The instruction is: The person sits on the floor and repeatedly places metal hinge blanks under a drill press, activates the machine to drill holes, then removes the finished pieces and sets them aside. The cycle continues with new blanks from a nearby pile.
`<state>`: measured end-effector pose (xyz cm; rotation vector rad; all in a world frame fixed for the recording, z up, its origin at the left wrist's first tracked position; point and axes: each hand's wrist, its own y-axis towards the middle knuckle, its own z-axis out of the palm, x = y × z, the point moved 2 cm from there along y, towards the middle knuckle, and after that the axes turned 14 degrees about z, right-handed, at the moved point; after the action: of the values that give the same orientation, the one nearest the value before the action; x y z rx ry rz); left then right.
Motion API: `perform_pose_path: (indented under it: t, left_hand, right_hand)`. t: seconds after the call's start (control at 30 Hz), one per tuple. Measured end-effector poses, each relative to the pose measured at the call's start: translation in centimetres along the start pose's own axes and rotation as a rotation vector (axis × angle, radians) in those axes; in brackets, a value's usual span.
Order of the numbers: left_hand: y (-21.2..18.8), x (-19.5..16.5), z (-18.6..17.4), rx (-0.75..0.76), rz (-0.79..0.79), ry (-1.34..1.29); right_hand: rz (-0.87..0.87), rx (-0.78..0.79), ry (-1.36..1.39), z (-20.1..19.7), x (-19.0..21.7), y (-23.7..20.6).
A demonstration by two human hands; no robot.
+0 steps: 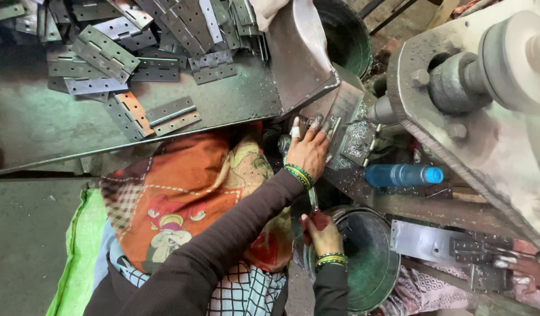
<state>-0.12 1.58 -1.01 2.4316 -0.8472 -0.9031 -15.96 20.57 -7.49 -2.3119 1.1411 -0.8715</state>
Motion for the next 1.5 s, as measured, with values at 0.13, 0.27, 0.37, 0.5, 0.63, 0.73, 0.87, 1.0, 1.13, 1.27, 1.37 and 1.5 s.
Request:
perform_pose_path:
  t: [0.13, 0.27, 0.37, 0.5, 0.63, 0.73, 0.87, 1.0, 1.13, 1.27, 1.37, 1.5]
  left_hand:
    - [0.0, -0.2, -0.7, -0.027, 0.031, 0.047]
    - [-0.5, 0.1, -1.0, 0.153, -0.025, -0.052]
    - [-0.2, 0.2, -0.9, 0.088, -0.007, -0.013]
    - [1.0, 0.0, -0.1, -0.032, 0.03, 0.092]
    - [2.0, -0.1, 0.6, 0.05, -0.018, 0.079]
    - [2.0, 0.0, 0.4, 0.12, -0.031, 0.077]
    - [1.6, 0.4, 0.0, 0.141, -0.04, 0.052]
    - [2.0, 0.6, 0.9, 0.022, 0.043, 0.137]
    - [3.3, 1.3, 3.4, 0.107, -0.004, 0.128]
    - [3.9, 1.2, 4.1, 0.097, -0.023, 0.189]
    - [3.7, 1.0, 3.5, 0.128, -0.025, 0.161]
    - [3.1, 1.4, 2.6, 0.17, -0.049, 0.08]
  right_hand:
    - [-0.139, -0.211, 0.018, 3.9, -1.4, 0.8]
    - [-0.107, -0.124, 0.095, 4.8, -2.1, 1.5]
    - [-0.089, 0.155, 0.237, 2.0, 0.0, 0.8]
    - [0.016, -0.107, -0.231, -3.7, 2.8, -2.0]
    - [0.046, -0.159, -0.229, -2.6, 3.0, -2.9]
    - [-0.042, -0.192, -0.054, 1.8, 1.0, -1.8]
    - [-0.255, -0.2, 0.02, 4.3, -0.3, 0.3]
    - [0.011, 0.236, 0.131, 0.9, 0.8, -0.3]
    - [-0.012, -0.158, -0.304, -4.2, 3.4, -2.1]
    - [0.069, -0.112, -0.092, -0.4, 2.0, -2.5]
    - [-0.096, -0.239, -0.063, 3.3, -0.2, -0.7]
    - [-0.261, -0.24, 0.036, 4.2, -1.1, 1.2]
